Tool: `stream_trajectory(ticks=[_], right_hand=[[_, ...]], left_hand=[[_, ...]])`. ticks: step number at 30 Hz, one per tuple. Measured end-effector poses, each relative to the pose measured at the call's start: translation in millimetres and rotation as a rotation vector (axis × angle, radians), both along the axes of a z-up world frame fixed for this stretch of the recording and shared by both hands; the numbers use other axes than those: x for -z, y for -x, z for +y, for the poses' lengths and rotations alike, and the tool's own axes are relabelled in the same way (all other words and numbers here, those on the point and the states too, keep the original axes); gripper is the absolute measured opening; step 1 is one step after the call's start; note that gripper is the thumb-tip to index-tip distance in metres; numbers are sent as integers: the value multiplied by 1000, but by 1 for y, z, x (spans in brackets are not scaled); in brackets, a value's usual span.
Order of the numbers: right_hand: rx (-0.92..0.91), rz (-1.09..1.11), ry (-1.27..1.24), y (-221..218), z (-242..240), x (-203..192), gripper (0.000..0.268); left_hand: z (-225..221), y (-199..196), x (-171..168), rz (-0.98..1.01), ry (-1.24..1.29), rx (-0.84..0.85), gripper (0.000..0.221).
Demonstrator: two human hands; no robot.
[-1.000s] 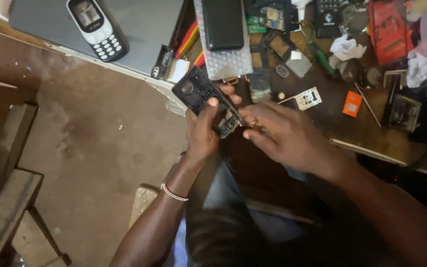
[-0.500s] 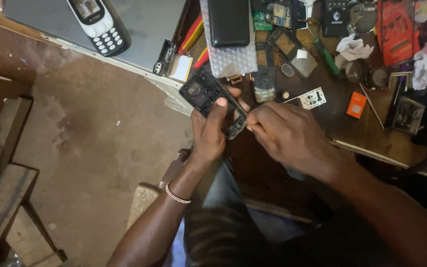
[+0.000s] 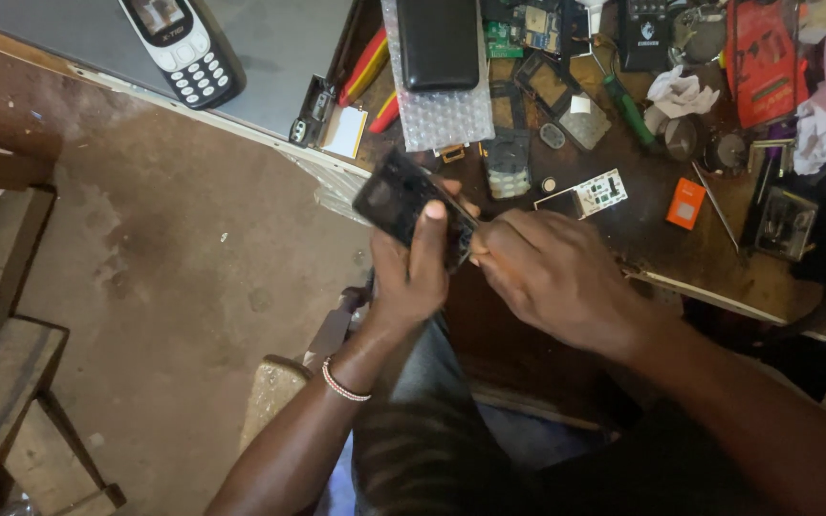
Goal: Repairing a mobile phone by assembling internal components and using a tool on the housing
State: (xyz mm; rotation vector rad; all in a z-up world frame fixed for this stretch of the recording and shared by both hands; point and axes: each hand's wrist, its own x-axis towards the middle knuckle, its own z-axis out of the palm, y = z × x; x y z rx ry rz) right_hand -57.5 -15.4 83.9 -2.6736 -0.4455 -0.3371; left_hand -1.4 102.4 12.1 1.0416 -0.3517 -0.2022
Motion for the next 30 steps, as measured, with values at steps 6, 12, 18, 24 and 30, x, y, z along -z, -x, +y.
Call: stream_trajectory(ticks=[6,12,18,24,30], right_hand=[[76,-29,33,-4,-4,-10,9],[105,71,-188,-6,2,-11,9],[130,246,-471,-11,5,-20,5],[207,400,-596,-11,2,-25,8],[118,229,-438,-11,3,-22,9]], left_hand=[[2,0,-3,-53,-28,-41,24],[2,-6,1,20,8,-6,25],[2,-13,8,303,170,82,31],[3,-14,-1,327,222,63,30],[1,-12,-4,357,272,52,29]])
